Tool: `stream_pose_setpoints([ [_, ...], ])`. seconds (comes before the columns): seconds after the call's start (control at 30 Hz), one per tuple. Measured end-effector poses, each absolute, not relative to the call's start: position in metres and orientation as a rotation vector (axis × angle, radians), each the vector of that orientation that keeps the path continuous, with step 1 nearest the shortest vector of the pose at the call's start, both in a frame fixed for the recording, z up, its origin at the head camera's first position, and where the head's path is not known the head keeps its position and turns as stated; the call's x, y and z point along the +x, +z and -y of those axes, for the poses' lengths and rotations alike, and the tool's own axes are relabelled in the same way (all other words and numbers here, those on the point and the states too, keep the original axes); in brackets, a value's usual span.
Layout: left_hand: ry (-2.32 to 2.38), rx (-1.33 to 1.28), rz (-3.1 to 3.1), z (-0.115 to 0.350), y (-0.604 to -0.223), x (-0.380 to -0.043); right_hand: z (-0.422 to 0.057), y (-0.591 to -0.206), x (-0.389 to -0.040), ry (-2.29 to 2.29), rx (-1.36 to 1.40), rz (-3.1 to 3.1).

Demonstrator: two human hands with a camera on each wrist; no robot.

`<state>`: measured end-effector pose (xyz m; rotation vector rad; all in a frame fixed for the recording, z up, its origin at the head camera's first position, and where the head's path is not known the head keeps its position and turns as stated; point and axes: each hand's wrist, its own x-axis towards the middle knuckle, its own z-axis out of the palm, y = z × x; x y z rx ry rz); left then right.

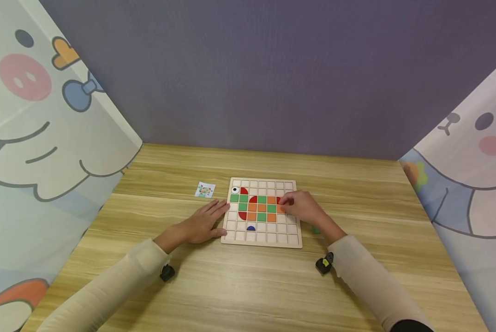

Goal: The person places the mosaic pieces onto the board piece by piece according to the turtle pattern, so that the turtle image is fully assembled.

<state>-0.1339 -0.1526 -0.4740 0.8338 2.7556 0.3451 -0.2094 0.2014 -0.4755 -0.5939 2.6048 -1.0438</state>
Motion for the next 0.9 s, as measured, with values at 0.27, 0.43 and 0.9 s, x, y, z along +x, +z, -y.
stream_pose_setpoints([
  [0.27,0.343,0.820,-2.744,0.152,-0.473,-0.134,-0.199,-0.475,-0.208,-1.005,-0.569,-2.640],
  [0.43,0.337,0.840,-2.741,0.152,-0.472,-0.134,-0.203,-0.478,-0.207,-0.991,-0.578,-2.662],
  [0.9,0.345,0.829,-2.743,0.151,-0.473,-0.135,-0.236,-0.473,-0.198,-0.970,-0.617,-2.708],
])
